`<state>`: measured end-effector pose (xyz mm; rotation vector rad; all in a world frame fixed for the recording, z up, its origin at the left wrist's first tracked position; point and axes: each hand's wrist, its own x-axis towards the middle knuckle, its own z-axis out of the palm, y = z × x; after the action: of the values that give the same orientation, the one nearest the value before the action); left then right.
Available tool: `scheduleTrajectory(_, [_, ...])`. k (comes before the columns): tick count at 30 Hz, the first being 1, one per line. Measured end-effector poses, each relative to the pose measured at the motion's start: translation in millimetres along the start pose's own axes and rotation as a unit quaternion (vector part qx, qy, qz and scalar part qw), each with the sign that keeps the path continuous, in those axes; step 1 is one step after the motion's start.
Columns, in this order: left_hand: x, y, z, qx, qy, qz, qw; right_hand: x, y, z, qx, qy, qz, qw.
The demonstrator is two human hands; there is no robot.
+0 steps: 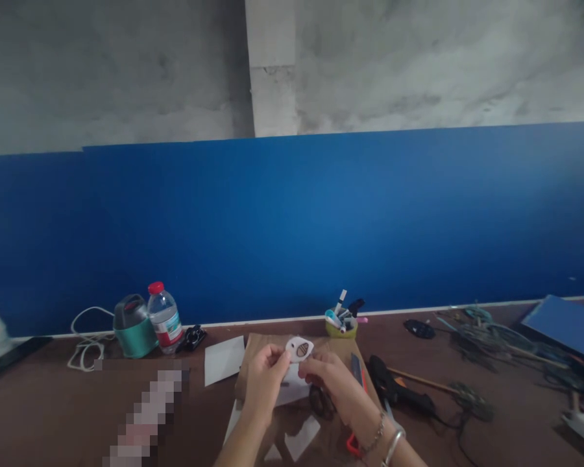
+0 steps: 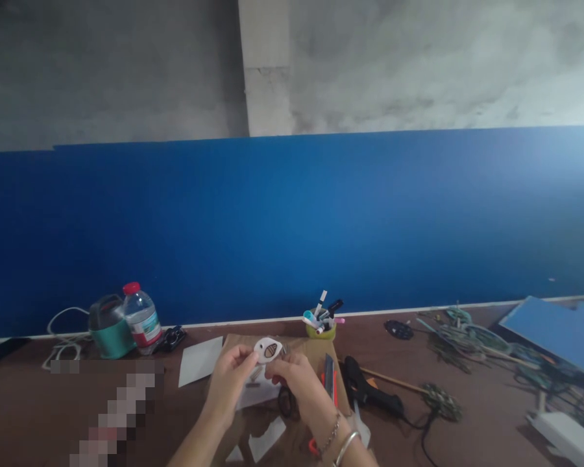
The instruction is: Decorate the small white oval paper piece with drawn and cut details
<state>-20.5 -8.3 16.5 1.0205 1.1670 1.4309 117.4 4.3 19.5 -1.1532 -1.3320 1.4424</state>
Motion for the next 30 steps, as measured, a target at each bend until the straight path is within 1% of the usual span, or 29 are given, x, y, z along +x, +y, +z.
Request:
scheduleTrajectory(6, [0,1,0.4,-0.006,0.006,-0.009,1.0,-2,-5,0,0.006,-0.003,-0.001,1.0])
scheduleTrajectory(8, [0,1,0.7,-0.021,0.011,-0.018,1.0,-5,-9,-1,-0.009,-0.021,0.006,1.0])
scheduleTrajectory(12, [3,-3,-0.9,-0.031,0.018,-0.029,0.999,-8,-18,-5,-0.032,-0.091,0.016,0.995])
scheduleTrajectory(13, [4,-5,-1.7,-0.026,0.019,-0.029,0.999,-7,-20,-6,-0.033,-0.091,0.007,0.995])
scheduleTrajectory(14, [5,-5,-2.4,-0.02,0.019,-0.029,0.999,-7,-21,-7,-0.035,-0.076,-0.004,0.997])
scheduleTrajectory(17, [6,-6,-3.1,-0.001,0.006,-0.032,0.999,-3,-20,-9,-0.029,0.021,-0.04,0.999])
scheduleTrajectory(19, [5,-5,-2.1,0.008,-0.007,-0.035,0.999,0,-17,-9,-0.017,0.059,-0.06,0.996])
scheduleTrajectory(22, [3,-3,-0.3,0.025,-0.025,-0.032,0.999,2,-13,-10,-0.005,0.068,-0.083,0.994])
scheduleTrajectory(25, [3,-3,-2.9,0.083,-0.04,-0.032,0.995,5,-8,-12,-0.006,0.072,-0.093,0.993])
scheduleTrajectory(27, [6,-3,-8.3,0.138,-0.02,-0.005,0.99,8,-2,-14,-0.025,0.087,-0.094,0.991])
scheduleTrajectory(28, [8,-4,-11.7,0.169,-0.001,0.023,0.985,10,1,-15,-0.056,0.1,-0.094,0.989])
scheduleTrajectory(30, [11,-5,-18.6,0.268,0.039,0.084,0.959,13,9,-18,-0.164,0.116,-0.091,0.975])
